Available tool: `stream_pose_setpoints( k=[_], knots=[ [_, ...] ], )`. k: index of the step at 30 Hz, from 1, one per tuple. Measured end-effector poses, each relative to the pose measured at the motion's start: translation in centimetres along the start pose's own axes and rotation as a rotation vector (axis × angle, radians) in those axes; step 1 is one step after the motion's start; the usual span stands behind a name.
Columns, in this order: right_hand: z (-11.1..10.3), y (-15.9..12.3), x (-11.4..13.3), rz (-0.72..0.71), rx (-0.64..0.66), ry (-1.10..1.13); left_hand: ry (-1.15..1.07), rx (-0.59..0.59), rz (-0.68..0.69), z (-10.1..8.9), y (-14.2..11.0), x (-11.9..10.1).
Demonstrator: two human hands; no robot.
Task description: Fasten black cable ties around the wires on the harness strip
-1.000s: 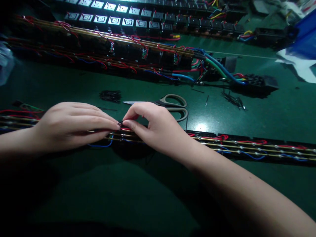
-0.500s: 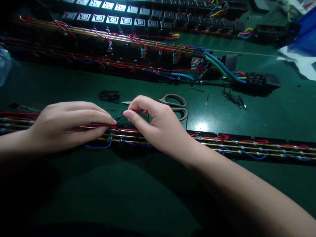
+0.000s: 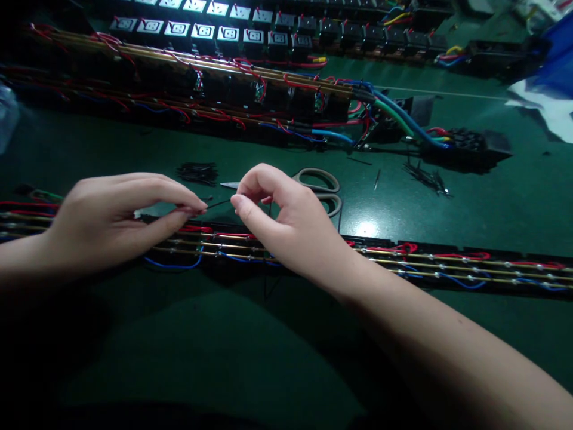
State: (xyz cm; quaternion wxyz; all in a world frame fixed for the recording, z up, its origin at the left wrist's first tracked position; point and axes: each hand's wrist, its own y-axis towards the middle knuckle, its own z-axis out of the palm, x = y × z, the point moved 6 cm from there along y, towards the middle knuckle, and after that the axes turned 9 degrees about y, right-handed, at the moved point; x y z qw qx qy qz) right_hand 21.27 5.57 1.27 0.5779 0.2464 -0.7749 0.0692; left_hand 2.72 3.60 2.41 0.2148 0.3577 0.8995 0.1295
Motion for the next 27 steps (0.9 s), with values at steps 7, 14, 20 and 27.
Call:
stream_pose_setpoints(
  k=[7, 14, 20, 27],
  knots=[
    [-0.3, 0.1, -0.5, 0.054, -0.047, 0.050, 0.013, -0.021, -0.132, -0.2, 0.0, 0.8],
    [-0.4, 0.1, -0.6, 0.080, -0.057, 0.067, 0.068, 0.136, -0.087, 1.1, 0.2, 1.2],
    [-0.4, 0.2, -0.7, 0.082, -0.065, 0.072, 0.062, 0.126, -0.098, 0.9, 0.2, 1.1],
    [-0.5, 0.3, -0.6, 0.068, -0.066, 0.059, 0.035, 0.143, -0.071, 0.7, 0.3, 0.5]
  ],
)
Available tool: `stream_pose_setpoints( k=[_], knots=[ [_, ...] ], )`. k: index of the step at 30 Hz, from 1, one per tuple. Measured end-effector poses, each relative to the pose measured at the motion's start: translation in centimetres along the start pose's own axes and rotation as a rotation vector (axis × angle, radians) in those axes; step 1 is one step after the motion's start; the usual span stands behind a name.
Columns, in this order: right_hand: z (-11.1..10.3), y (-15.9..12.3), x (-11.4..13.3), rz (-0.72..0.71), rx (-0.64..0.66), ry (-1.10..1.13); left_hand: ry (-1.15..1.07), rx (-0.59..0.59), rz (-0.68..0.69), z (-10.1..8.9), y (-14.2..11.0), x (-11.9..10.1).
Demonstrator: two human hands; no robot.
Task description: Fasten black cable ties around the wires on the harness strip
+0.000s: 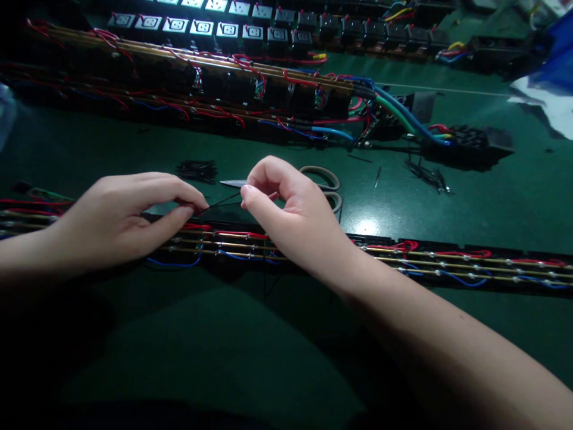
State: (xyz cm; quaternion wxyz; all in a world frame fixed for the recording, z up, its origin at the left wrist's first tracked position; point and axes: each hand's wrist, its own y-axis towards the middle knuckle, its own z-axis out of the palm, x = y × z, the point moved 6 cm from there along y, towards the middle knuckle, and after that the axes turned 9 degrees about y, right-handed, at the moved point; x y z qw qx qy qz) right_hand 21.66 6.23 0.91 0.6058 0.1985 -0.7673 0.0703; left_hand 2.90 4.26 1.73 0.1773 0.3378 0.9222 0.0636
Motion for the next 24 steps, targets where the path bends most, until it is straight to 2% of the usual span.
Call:
stream_pose_setpoints(
  k=[4, 7, 8, 9, 11, 14, 24],
  knots=[
    [0.0, -0.1, 0.0, 0.010, -0.006, -0.008, 0.127, 0.137, 0.078, -0.2, -0.8, -0.1],
    [0.0, -0.1, 0.0, 0.015, -0.007, -0.011, 0.185, 0.251, 0.142, -0.3, -1.9, 0.6],
    [0.0, -0.1, 0.0, 0.013, -0.006, -0.011, 0.216, 0.312, 0.113, -0.1, -2.2, 1.2],
    [0.0, -0.1, 0.0, 0.009, -0.005, -0.011, 0.215, 0.270, 0.151, -0.5, -2.4, 1.4],
    [-0.1, -0.1, 0.0, 0.003, -0.002, -0.013, 0.215, 0.314, 0.117, -0.4, -2.6, 2.3],
    [0.0, -0.1, 0.1, 0.005, 0.004, -0.021, 0.130, 0.363, 0.146, -0.2, -2.3, 2.7],
    [0.1, -0.5, 1.0, -0.023, 0.034, -0.089, 0.154, 0.336, 0.123, -0.3, -1.8, 1.8]
  ],
)
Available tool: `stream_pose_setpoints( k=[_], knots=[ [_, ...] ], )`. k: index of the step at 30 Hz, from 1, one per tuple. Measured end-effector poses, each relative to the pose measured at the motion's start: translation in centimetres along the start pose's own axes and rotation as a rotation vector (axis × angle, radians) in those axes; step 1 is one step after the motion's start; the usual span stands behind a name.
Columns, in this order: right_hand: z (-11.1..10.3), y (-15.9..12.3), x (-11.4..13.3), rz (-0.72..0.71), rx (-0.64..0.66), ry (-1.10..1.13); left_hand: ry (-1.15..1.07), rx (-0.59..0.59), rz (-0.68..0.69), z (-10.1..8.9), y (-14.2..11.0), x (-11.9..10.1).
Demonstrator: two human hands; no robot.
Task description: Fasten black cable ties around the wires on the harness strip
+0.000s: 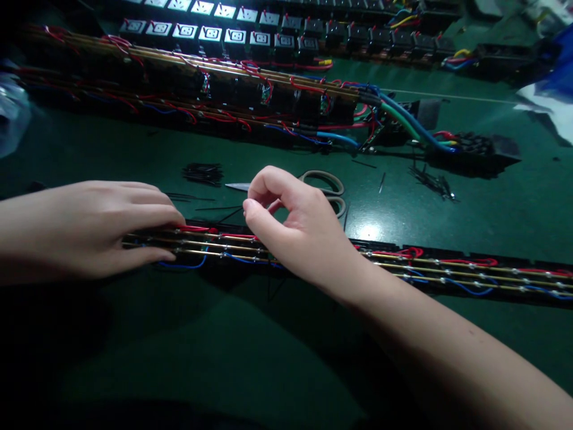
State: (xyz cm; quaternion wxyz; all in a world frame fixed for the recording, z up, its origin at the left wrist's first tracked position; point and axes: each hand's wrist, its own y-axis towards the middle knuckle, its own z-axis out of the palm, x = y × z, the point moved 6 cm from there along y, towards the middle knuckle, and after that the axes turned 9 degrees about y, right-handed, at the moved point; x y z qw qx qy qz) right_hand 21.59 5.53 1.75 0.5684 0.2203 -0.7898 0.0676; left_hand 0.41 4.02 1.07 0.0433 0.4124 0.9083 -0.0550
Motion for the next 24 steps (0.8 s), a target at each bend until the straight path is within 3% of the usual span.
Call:
stream_pose_setpoints(
  k=[8, 13, 17, 24],
  knots=[
    [-0.2, -0.3, 0.5, -0.010, -0.030, -0.007, -0.016, -0.028, 0.054, 0.2, 1.2, -2.0],
    [0.1, 0.0, 0.0, 0.004, 0.029, 0.058, -0.158, -0.051, -0.052, 1.1, 1.9, -1.6],
    [0.4, 0.2, -0.2, 0.009, 0.066, 0.084, -0.203, -0.054, -0.044, 1.2, 1.9, -1.5],
    [0.4, 0.0, 0.0, -0.012, 0.072, 0.082, -0.166, -0.269, 0.008, -0.6, 1.9, -2.7]
  ],
)
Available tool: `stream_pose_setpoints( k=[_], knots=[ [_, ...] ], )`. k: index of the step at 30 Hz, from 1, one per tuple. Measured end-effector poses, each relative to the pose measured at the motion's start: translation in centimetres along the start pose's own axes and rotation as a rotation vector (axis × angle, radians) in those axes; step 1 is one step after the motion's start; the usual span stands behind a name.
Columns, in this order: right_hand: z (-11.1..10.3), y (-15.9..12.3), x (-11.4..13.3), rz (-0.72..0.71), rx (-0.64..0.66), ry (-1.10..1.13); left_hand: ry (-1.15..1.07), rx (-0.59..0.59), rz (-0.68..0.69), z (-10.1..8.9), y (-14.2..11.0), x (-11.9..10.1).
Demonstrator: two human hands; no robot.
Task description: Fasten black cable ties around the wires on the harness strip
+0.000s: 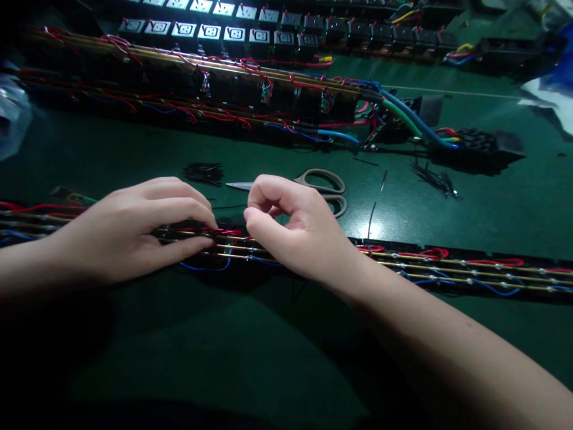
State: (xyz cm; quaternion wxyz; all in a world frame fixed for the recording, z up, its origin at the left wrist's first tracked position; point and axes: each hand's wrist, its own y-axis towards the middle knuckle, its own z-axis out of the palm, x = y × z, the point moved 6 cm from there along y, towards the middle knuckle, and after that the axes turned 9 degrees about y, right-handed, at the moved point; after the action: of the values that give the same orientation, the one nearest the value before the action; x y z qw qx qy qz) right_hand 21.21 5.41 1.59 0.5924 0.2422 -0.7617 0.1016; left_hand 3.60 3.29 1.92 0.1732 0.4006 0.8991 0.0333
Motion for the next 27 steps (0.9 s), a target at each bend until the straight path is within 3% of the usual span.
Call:
stream_pose_setpoints(
  k=[5, 13, 27],
  knots=[
    [0.1, 0.0, 0.1, -0.038, 0.022, 0.009, -0.032, -0.040, -0.013, 0.3, 0.1, -0.4],
    [0.2, 0.0, 0.2, -0.061, 0.017, 0.019, -0.075, 0.045, -0.050, 1.5, -0.4, 0.1],
    [0.5, 0.0, 0.2, -0.073, 0.047, 0.033, -0.117, 0.006, -0.055, 0.8, -0.2, 0.2]
  ],
)
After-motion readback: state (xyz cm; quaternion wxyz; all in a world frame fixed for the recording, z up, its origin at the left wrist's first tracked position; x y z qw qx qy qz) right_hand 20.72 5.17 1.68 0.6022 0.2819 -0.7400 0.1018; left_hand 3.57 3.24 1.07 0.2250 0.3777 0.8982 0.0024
